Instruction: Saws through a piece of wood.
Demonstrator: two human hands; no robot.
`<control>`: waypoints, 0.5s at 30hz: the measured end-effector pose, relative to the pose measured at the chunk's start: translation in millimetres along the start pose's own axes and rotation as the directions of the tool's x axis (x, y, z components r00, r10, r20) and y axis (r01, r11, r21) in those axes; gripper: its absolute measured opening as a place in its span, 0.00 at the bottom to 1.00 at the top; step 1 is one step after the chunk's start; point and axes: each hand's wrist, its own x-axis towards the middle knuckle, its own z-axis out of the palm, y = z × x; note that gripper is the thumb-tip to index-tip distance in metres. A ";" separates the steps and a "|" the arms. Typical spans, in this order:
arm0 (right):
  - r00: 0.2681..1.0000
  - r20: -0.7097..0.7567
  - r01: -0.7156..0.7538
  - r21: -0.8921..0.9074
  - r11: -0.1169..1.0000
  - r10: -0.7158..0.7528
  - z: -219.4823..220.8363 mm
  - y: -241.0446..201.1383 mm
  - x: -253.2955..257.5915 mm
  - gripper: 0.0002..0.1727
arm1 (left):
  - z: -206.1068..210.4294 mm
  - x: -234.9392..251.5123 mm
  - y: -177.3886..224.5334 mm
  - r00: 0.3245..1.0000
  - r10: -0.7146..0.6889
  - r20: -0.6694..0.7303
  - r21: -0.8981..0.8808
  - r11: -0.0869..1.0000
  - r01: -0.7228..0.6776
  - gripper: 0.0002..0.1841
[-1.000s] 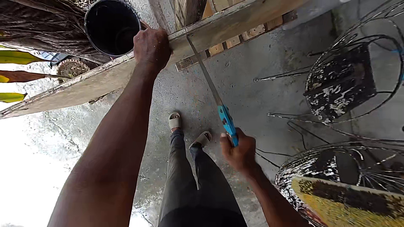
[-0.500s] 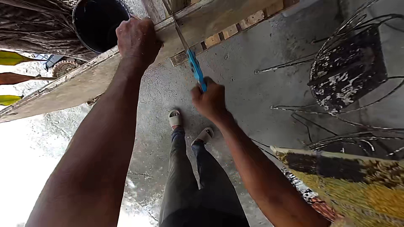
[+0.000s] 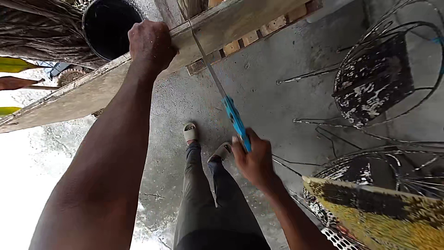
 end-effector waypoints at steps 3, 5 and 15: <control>0.998 -0.057 0.008 -0.023 1.000 -0.009 -6.7 12.2 -28.7 0.15 | 1.6 -3.3 3.5 0.999 -0.055 0.000 -0.014 0.998 0.055 0.23; 0.999 0.036 -0.014 0.032 0.999 0.013 30.8 -2.4 46.9 0.13 | 5.1 -2.7 3.3 0.999 -0.053 -0.008 -0.007 0.999 0.053 0.23; 0.997 -0.055 0.046 0.025 0.999 -0.044 4.2 18.6 -15.6 0.14 | -1.5 1.3 1.8 1.000 -0.022 0.021 -0.011 1.000 0.022 0.21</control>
